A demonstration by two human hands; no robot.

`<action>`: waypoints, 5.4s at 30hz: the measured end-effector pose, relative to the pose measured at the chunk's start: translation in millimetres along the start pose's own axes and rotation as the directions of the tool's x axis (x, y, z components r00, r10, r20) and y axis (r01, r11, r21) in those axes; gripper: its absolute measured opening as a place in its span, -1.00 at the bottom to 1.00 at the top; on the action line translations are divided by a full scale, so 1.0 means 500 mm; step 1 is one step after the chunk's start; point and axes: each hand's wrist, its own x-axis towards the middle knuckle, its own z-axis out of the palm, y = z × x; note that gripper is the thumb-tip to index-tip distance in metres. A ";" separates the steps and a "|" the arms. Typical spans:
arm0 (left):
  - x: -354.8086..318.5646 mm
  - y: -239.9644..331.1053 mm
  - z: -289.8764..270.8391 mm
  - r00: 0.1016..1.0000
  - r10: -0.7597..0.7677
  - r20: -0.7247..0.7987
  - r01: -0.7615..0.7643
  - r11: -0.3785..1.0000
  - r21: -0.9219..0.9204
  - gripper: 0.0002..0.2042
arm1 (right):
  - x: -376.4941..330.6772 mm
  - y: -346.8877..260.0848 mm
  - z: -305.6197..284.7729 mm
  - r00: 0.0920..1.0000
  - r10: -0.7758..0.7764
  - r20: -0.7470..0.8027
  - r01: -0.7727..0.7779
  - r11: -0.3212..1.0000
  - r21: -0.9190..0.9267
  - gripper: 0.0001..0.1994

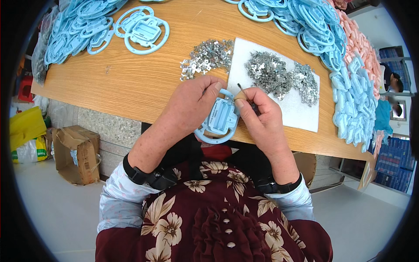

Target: Assembling small silver metal decorative components onto circular blue plastic parts using a thin metal tool.

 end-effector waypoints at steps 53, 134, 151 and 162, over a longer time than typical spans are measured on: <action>-0.009 0.003 -0.020 0.993 -0.019 0.121 0.022 0.999 -0.025 -0.73 | -0.045 -0.014 -0.015 0.930 -0.307 0.201 0.356 0.620 -0.699 -0.57; -0.046 0.027 0.037 0.964 0.137 0.227 0.026 0.803 -0.595 -0.53 | -0.073 -0.025 -0.011 0.955 -0.266 -0.130 0.234 0.948 -0.216 -0.70; -0.033 0.024 0.066 0.975 0.038 0.217 0.158 0.568 -0.808 -0.47 | -0.088 -0.012 0.008 0.845 -0.535 -0.008 0.500 0.794 -0.347 -0.53; -0.082 0.070 0.008 0.971 0.135 0.197 -0.033 0.894 -0.447 -0.56 | -0.135 -0.015 -0.079 0.997 -0.077 0.030 0.073 0.990 0.119 -0.85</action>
